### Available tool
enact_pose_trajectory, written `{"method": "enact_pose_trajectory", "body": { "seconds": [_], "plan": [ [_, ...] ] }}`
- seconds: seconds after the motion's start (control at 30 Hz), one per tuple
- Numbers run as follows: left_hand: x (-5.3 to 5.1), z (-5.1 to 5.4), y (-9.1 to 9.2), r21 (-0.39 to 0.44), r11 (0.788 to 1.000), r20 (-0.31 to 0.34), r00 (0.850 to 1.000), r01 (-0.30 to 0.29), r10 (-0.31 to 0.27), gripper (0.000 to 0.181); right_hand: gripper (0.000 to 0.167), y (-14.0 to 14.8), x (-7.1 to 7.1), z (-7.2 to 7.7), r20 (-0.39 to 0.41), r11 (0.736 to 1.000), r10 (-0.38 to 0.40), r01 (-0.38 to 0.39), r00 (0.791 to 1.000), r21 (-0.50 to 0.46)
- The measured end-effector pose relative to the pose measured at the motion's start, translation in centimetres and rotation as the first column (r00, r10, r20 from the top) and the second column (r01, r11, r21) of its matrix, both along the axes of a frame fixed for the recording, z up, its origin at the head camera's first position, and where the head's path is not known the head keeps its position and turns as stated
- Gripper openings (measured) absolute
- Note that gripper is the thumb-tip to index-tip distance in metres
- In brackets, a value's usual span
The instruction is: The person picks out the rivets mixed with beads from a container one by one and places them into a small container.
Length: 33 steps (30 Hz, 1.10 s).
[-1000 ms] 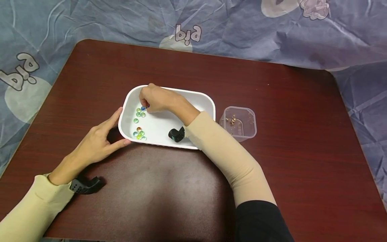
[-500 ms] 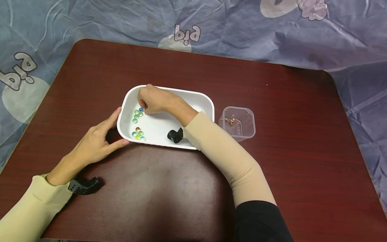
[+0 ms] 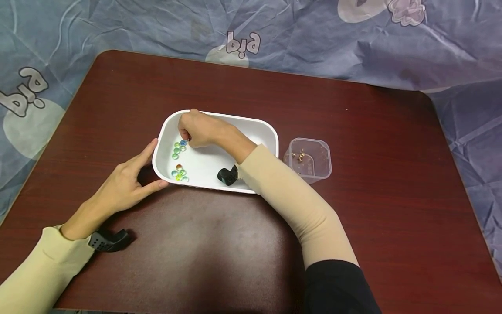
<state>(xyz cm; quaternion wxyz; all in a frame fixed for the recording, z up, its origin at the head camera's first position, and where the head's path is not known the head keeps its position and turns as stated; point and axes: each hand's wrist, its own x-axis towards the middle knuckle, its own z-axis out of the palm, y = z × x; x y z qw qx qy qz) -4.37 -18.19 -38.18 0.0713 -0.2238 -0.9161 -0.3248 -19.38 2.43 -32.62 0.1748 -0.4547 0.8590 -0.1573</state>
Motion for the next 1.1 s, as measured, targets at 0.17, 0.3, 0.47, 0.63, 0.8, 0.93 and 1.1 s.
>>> {"method": "enact_pose_trajectory", "body": {
  "seconds": [0.17, 0.3, 0.47, 0.63, 0.8, 0.93, 1.1],
  "plan": [
    [0.0, 0.0, 0.1, 0.001, 1.0, 0.003, 1.0, 0.0, 0.0, 0.094, 0.014, 0.2, -0.1, 0.2, 0.02, 1.0, -0.007, 0.008, 1.0, -0.013],
    [0.0, 0.0, 0.0, 0.002, 1.0, 0.001, 1.0, 0.001, -0.001, 0.094, 0.014, 0.4, -0.3, 0.6, 0.031, 1.0, 0.005, -0.004, 0.999, -0.024],
    [-0.1, 0.0, 0.1, 0.003, 1.0, -0.004, 1.0, 0.003, -0.003, 0.094, 0.017, 0.7, -0.4, 1.1, 0.041, 0.999, 0.014, -0.012, 0.999, -0.042],
    [-0.1, -0.1, 0.0, 0.008, 1.0, -0.009, 1.0, 0.005, -0.005, 0.094, 0.017, 0.9, -0.3, 1.5, 0.034, 0.998, 0.017, -0.016, 0.999, -0.053],
    [0.0, -0.2, -0.1, 0.008, 1.0, -0.01, 1.0, 0.003, -0.003, 0.093, 0.019, 1.0, -0.3, 1.8, 0.054, 0.999, 0.014, -0.011, 0.998, -0.043],
    [-0.1, -0.2, -0.1, 0.008, 1.0, -0.009, 1.0, 0.005, -0.005, 0.093, 0.021, 1.2, -0.2, 2.1, 0.062, 1.0, 0.005, -0.004, 0.998, -0.028],
    [0.0, -0.1, -0.1, 0.003, 1.0, -0.003, 1.0, 0.006, -0.006, 0.095, 0.022, 1.6, -0.1, 2.9, 0.073, 0.999, -0.006, 0.009, 0.997, -0.044]
  ]
}}
